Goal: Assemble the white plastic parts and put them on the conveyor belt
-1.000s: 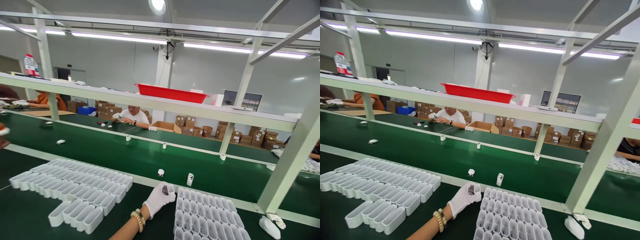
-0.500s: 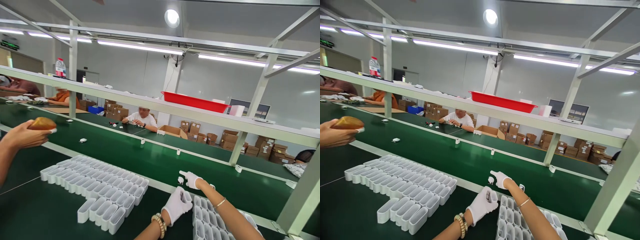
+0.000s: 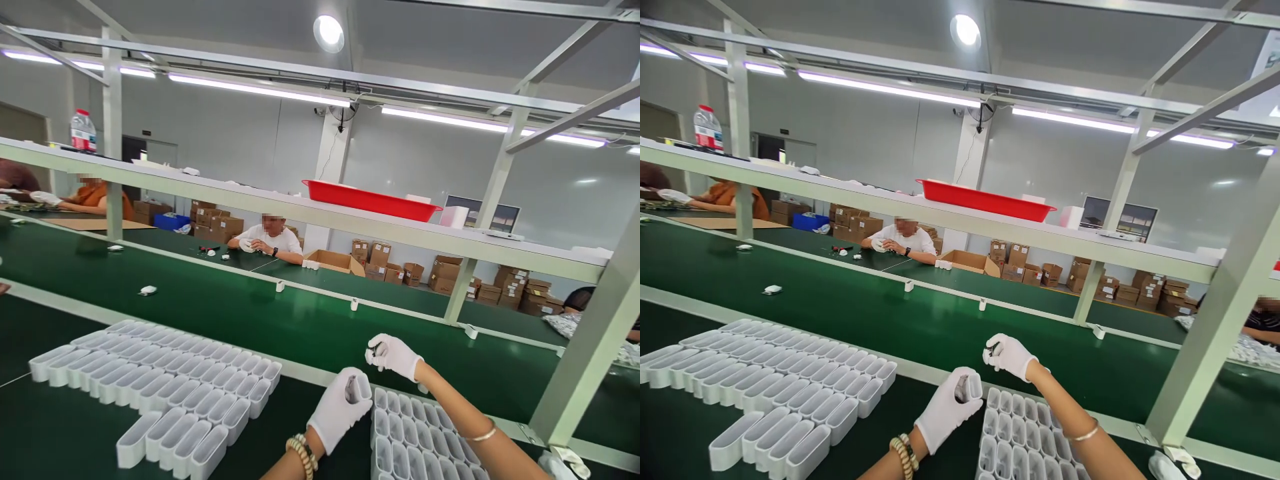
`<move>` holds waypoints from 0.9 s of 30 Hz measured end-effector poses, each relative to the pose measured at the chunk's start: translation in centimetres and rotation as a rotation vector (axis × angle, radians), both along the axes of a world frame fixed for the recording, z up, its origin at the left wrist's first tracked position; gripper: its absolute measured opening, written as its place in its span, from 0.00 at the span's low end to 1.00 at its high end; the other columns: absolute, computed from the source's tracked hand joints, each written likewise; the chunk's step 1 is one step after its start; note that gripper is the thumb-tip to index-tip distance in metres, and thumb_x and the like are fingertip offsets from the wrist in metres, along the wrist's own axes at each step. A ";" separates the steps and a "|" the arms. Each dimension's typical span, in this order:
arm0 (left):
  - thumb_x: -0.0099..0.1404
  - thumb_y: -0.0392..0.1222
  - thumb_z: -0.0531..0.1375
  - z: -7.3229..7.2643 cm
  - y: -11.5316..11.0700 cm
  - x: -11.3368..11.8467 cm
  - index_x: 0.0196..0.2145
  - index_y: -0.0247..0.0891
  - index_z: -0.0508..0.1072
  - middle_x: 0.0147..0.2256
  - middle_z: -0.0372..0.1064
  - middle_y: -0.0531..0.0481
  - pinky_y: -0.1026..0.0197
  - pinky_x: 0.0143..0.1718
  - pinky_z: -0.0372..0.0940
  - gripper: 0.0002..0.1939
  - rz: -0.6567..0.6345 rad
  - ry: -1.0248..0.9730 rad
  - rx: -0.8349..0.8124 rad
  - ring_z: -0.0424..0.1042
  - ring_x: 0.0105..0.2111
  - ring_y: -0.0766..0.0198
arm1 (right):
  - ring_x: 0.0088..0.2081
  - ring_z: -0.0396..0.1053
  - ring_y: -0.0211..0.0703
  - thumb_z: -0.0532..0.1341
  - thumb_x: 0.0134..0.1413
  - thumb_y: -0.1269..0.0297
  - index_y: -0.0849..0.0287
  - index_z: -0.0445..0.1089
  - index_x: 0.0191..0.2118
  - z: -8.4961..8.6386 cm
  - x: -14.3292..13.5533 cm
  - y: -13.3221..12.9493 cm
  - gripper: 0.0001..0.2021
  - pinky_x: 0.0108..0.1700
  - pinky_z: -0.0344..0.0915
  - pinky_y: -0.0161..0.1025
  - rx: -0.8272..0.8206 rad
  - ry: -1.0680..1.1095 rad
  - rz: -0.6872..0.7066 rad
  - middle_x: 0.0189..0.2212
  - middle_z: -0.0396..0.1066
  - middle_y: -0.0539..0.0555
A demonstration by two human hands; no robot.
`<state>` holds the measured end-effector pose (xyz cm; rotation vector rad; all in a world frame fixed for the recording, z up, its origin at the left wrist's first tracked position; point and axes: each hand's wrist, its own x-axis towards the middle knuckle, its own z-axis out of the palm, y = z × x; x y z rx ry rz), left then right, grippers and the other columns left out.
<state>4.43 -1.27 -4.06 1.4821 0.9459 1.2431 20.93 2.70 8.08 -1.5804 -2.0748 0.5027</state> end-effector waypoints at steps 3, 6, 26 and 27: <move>0.56 0.39 0.67 0.4 -0.7 -0.3 0.50 0.38 0.72 0.42 0.76 0.46 0.55 0.46 0.71 0.23 0.066 0.090 0.101 0.75 0.41 0.56 | 0.23 0.70 0.38 0.72 0.40 0.42 0.61 0.65 0.39 -0.2 1.9 -1.6 0.30 0.29 0.71 0.39 -0.196 0.312 0.073 0.23 0.71 0.47; 0.57 0.40 0.67 0.7 -1.3 -0.4 0.50 0.40 0.74 0.49 0.76 0.43 0.49 0.55 0.69 0.22 0.103 0.161 0.195 0.75 0.48 0.51 | 0.24 0.71 0.40 0.74 0.23 0.36 0.57 0.62 0.39 -0.9 3.1 -3.9 0.39 0.32 0.71 0.42 -0.263 0.550 0.108 0.26 0.73 0.50; 0.61 0.38 0.68 -0.1 -2.0 -0.8 0.56 0.44 0.73 0.56 0.74 0.43 0.42 0.62 0.66 0.25 -0.030 0.300 0.423 0.72 0.57 0.49 | 0.31 0.66 0.46 0.71 0.38 0.62 0.55 0.71 0.41 -2.3 3.5 -9.9 0.19 0.42 0.67 0.51 -0.350 0.666 0.211 0.31 0.66 0.53; 0.61 0.37 0.68 -0.1 -2.0 -0.8 0.56 0.44 0.73 0.56 0.74 0.43 0.43 0.61 0.66 0.25 -0.033 0.298 0.439 0.72 0.57 0.49 | 0.31 0.66 0.46 0.70 0.39 0.62 0.55 0.71 0.41 -2.4 3.5 -9.9 0.19 0.42 0.66 0.51 -0.334 0.652 0.208 0.30 0.65 0.52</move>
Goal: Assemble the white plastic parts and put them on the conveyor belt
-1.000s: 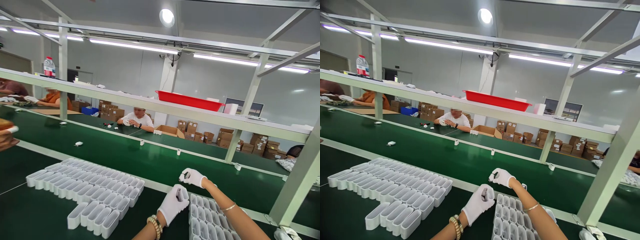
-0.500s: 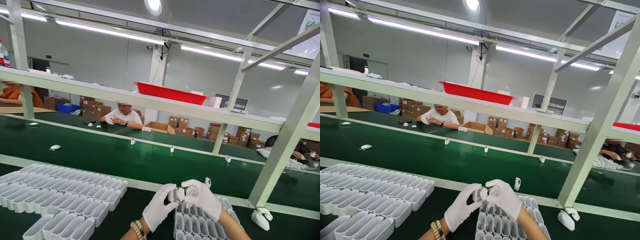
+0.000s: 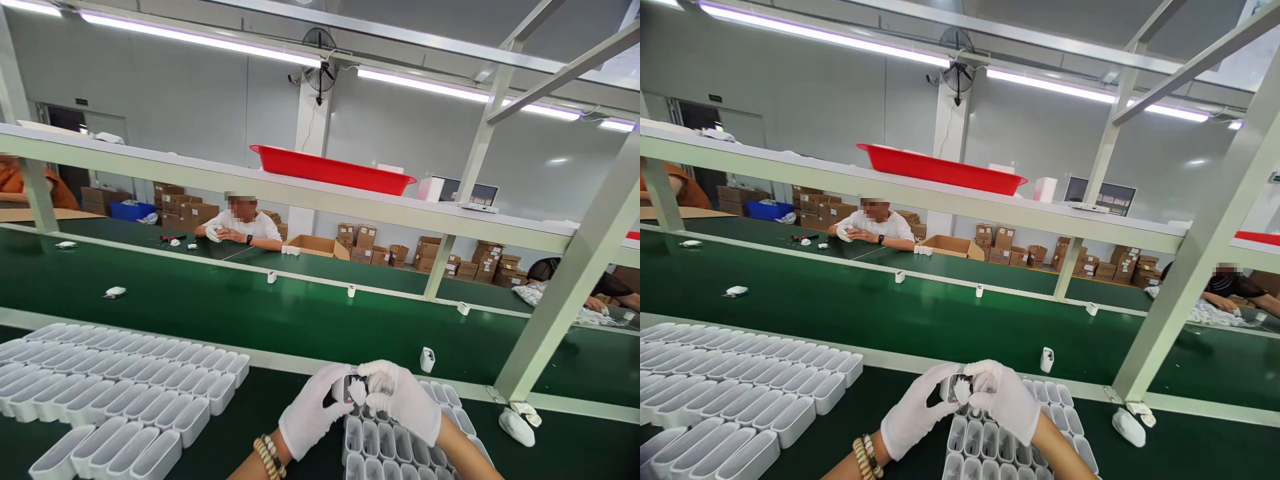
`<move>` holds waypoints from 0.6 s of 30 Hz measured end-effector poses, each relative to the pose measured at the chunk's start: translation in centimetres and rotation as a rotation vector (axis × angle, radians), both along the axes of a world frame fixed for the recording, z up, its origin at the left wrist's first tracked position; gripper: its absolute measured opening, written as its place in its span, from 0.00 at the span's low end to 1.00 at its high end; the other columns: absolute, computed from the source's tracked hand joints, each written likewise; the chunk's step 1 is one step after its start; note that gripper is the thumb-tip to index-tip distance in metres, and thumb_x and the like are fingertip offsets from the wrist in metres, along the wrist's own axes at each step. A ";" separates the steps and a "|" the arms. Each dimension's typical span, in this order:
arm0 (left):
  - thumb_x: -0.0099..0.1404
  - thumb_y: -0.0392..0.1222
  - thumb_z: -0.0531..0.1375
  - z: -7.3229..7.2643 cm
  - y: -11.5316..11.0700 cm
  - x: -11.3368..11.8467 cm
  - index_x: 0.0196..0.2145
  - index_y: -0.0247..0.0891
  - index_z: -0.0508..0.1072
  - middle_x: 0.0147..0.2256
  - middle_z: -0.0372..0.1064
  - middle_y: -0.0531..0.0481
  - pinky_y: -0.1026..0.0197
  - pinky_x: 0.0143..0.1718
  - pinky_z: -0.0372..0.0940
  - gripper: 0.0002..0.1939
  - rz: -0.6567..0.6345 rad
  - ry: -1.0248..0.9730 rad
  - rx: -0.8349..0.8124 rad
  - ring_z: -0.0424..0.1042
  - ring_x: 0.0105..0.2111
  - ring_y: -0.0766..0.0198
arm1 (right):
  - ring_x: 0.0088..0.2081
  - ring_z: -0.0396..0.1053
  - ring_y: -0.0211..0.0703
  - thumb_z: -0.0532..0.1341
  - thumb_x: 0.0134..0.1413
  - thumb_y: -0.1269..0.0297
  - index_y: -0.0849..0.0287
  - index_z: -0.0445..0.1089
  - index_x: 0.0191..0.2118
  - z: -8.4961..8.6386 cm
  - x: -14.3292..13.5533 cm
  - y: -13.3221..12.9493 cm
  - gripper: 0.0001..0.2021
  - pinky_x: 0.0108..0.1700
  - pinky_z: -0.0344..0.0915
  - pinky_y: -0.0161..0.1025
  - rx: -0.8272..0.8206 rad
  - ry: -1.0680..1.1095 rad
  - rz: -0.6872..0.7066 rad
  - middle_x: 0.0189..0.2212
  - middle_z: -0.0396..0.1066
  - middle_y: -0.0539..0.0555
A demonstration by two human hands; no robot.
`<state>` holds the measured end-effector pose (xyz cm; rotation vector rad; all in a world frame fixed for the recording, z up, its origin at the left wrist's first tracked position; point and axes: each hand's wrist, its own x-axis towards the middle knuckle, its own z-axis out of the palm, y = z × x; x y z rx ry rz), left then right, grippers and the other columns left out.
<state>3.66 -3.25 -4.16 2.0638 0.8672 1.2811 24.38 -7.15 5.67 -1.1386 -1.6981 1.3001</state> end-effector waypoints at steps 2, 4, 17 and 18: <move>0.62 0.37 0.68 -0.1 0.0 -0.1 0.56 0.44 0.73 0.56 0.74 0.43 0.44 0.60 0.67 0.25 -0.005 -0.002 0.019 0.72 0.56 0.50 | 0.31 0.64 0.46 0.69 0.40 0.63 0.55 0.71 0.43 -0.2 -0.1 0.0 0.20 0.42 0.66 0.51 0.017 -0.022 -0.021 0.29 0.64 0.52; 0.63 0.38 0.68 -0.1 0.1 -0.1 0.56 0.45 0.72 0.55 0.74 0.44 0.44 0.60 0.68 0.24 -0.008 0.001 0.023 0.73 0.56 0.50 | 0.31 0.64 0.46 0.69 0.40 0.61 0.55 0.71 0.45 -0.1 -0.2 -0.2 0.22 0.42 0.66 0.51 0.009 -0.026 -0.034 0.29 0.65 0.53; 0.62 0.39 0.69 -0.8 0.4 -0.1 0.56 0.44 0.71 0.55 0.74 0.43 0.43 0.60 0.68 0.25 0.050 0.038 0.053 0.73 0.56 0.49 | 0.32 0.65 0.48 0.69 0.41 0.60 0.51 0.71 0.43 -0.7 -0.4 -0.4 0.19 0.38 0.65 0.51 0.019 0.027 -0.078 0.31 0.67 0.55; 0.62 0.39 0.69 -0.7 0.4 -0.1 0.56 0.44 0.71 0.55 0.74 0.43 0.43 0.60 0.68 0.25 0.051 0.045 0.061 0.73 0.56 0.49 | 0.33 0.65 0.48 0.69 0.41 0.60 0.51 0.71 0.44 -0.9 -0.4 -0.3 0.19 0.39 0.66 0.51 0.020 0.027 -0.076 0.32 0.68 0.55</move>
